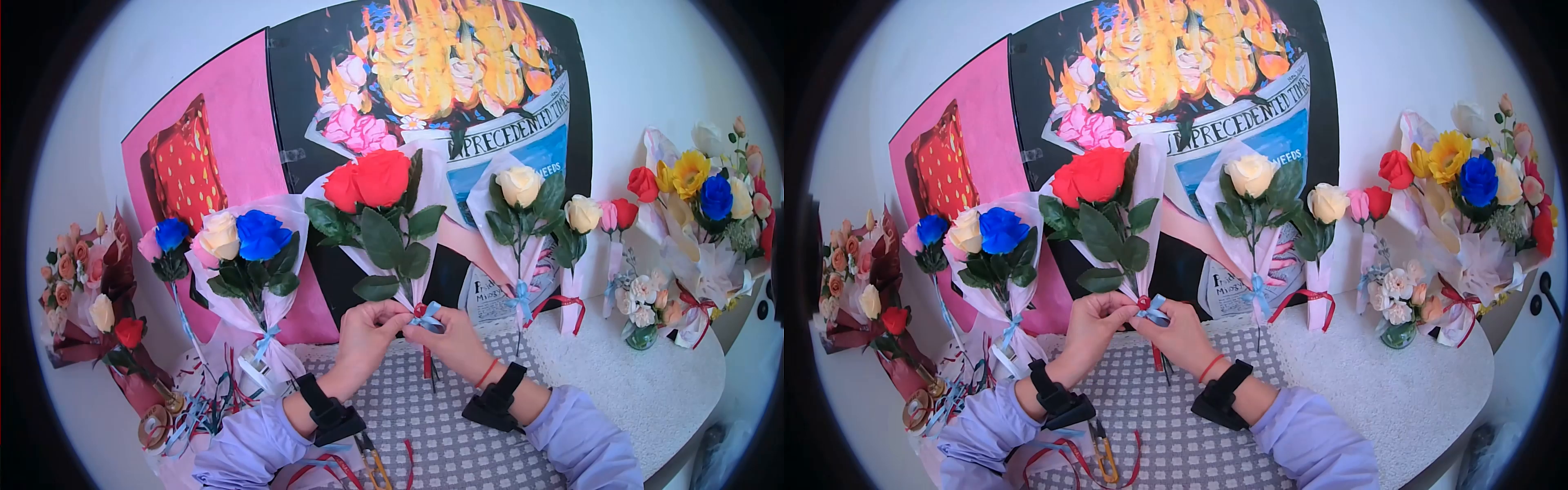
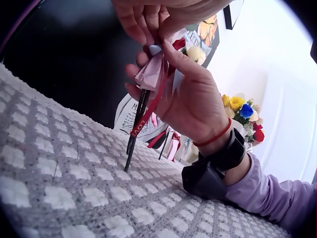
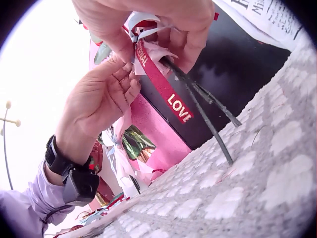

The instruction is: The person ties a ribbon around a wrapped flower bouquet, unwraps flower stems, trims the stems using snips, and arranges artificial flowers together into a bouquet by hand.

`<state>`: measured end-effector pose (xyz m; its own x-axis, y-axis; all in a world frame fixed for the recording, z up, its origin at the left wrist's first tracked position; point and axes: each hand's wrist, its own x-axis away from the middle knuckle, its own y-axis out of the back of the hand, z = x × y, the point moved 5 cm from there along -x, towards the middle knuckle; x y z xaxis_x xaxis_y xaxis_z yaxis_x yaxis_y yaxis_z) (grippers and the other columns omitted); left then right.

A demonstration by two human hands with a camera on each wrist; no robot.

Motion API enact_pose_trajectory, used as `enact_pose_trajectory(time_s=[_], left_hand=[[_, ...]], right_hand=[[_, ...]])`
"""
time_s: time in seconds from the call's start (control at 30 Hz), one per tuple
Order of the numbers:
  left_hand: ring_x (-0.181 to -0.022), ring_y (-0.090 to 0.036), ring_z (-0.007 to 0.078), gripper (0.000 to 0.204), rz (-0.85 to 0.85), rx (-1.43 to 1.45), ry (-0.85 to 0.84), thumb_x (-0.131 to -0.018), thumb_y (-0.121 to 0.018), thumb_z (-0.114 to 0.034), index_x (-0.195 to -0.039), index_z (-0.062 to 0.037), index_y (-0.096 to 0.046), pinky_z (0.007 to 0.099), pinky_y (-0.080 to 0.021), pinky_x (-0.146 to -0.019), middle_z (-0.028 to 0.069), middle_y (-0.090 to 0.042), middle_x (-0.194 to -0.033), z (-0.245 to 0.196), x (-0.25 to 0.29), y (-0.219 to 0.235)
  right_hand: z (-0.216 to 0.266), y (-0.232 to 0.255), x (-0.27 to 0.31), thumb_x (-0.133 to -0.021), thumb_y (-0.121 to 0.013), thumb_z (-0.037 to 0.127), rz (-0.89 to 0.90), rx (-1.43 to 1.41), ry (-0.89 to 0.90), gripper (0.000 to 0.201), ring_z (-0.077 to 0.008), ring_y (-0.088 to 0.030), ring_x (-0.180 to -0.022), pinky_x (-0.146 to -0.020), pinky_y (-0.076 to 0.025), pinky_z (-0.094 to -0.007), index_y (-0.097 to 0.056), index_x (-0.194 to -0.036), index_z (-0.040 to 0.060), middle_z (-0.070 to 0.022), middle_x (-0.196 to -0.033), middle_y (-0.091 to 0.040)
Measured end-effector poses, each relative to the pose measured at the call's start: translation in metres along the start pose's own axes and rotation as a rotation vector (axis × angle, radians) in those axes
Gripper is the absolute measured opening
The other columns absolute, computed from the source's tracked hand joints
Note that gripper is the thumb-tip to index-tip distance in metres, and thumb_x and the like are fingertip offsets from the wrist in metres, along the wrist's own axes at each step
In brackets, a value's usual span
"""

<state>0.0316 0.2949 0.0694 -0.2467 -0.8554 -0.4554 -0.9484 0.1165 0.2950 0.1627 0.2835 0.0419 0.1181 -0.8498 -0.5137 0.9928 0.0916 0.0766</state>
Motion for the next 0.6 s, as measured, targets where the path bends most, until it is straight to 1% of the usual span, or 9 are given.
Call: enact_pose_trajectory(time_s=[0.03,0.07,0.13,0.23,0.3,0.43,0.5,0.53,0.6], left_hand=[[-0.061,-0.051,0.0014,0.005,0.002,0.000,0.001,-0.079,-0.060,-0.005,-0.081,-0.0013,-0.064,0.0171,-0.040,-0.055,-0.0011,-0.061,-0.070,-0.002,0.001,-0.001],[-0.061,-0.052,0.0021,0.006,0.002,-0.031,-0.033,-0.079,-0.060,-0.004,-0.080,-0.0004,-0.064,0.0174,-0.040,-0.056,-0.0005,-0.061,-0.069,-0.006,0.001,-0.001],[-0.062,-0.052,0.0028,0.006,0.003,-0.063,-0.068,-0.079,-0.061,-0.004,-0.080,0.0004,-0.064,0.0177,-0.041,-0.057,0.0002,-0.061,-0.069,-0.009,0.000,-0.001],[-0.061,-0.052,0.0037,0.007,0.009,-0.075,-0.087,-0.078,-0.061,-0.003,-0.080,0.0016,-0.065,0.0182,-0.042,-0.059,0.0007,-0.061,-0.069,-0.010,0.000,-0.002],[-0.061,-0.052,0.0041,0.007,-0.041,-0.145,-0.120,-0.077,-0.061,-0.002,-0.079,0.0024,-0.065,0.0186,-0.042,-0.058,0.0003,-0.062,-0.069,-0.016,0.001,-0.002],[-0.060,-0.053,0.0049,0.007,-0.061,-0.160,-0.145,-0.076,-0.062,-0.003,-0.078,0.0028,-0.065,0.0197,-0.042,-0.057,0.0017,-0.062,-0.068,-0.018,0.001,-0.004],[-0.058,-0.053,0.0066,0.007,-0.133,-0.370,-0.266,-0.074,-0.063,-0.005,-0.076,0.0023,-0.065,0.0206,-0.043,-0.056,0.0040,-0.062,-0.067,-0.030,0.003,-0.004],[-0.058,-0.053,0.0066,0.007,-0.132,-0.370,-0.265,-0.074,-0.063,-0.005,-0.076,0.0023,-0.065,0.0206,-0.043,-0.056,0.0040,-0.062,-0.067,-0.031,0.003,-0.006],[-0.060,-0.054,0.0075,0.007,-0.207,-0.367,-0.281,-0.073,-0.064,-0.005,-0.074,0.0009,-0.065,0.0215,-0.043,-0.058,0.0052,-0.060,-0.064,-0.034,0.004,-0.006]], right_hand=[[-0.005,0.000,0.000,-0.077,-0.063,0.016,-0.006,-0.060,-0.034,0.018,-0.0031,-0.045,-0.056,-0.050,-0.037,-0.0204,-0.062,-0.082,-0.0012,0.0021,-0.064,-0.055],[-0.006,-0.001,0.001,-0.077,-0.063,0.016,-0.007,-0.061,-0.034,0.018,-0.0031,-0.045,-0.056,-0.050,-0.037,-0.0204,-0.062,-0.082,-0.0012,0.0021,-0.064,-0.055],[-0.011,-0.002,0.001,-0.077,-0.063,0.014,-0.017,-0.199,-0.089,0.015,-0.0027,-0.045,-0.056,-0.050,-0.036,-0.0201,-0.062,-0.078,-0.0012,0.0025,-0.064,-0.055],[-0.008,0.000,0.001,-0.076,-0.064,0.011,-0.024,-0.142,-0.092,0.013,-0.0029,-0.046,-0.056,-0.050,-0.037,-0.0204,-0.063,-0.078,-0.0011,0.0020,-0.064,-0.056],[-0.003,0.001,0.001,-0.075,-0.064,0.010,-0.026,-0.124,-0.103,0.012,-0.0031,-0.046,-0.056,-0.049,-0.037,-0.0206,-0.063,-0.078,-0.0013,0.0015,-0.064,-0.057],[-0.007,0.002,0.001,-0.073,-0.065,0.008,-0.050,-0.129,-0.120,0.010,-0.0035,-0.046,-0.056,-0.049,-0.037,-0.0209,-0.064,-0.078,-0.0015,0.0008,-0.064,-0.058],[-0.005,0.003,0.002,-0.073,-0.065,0.007,-0.056,-0.127,-0.131,0.010,-0.0037,-0.046,-0.056,-0.049,-0.037,-0.0210,-0.064,-0.077,-0.0016,0.0006,-0.064,-0.058],[-0.004,0.003,0.002,-0.073,-0.065,0.007,-0.060,-0.125,-0.141,0.009,-0.0039,-0.047,-0.055,-0.049,-0.037,-0.0211,-0.064,-0.076,-0.0017,0.0005,-0.064,-0.058],[-0.003,0.005,0.002,-0.073,-0.065,0.007,-0.061,-0.107,-0.158,0.009,-0.0040,-0.047,-0.055,-0.049,-0.037,-0.0212,-0.064,-0.076,-0.0019,0.0004,-0.064,-0.058]])
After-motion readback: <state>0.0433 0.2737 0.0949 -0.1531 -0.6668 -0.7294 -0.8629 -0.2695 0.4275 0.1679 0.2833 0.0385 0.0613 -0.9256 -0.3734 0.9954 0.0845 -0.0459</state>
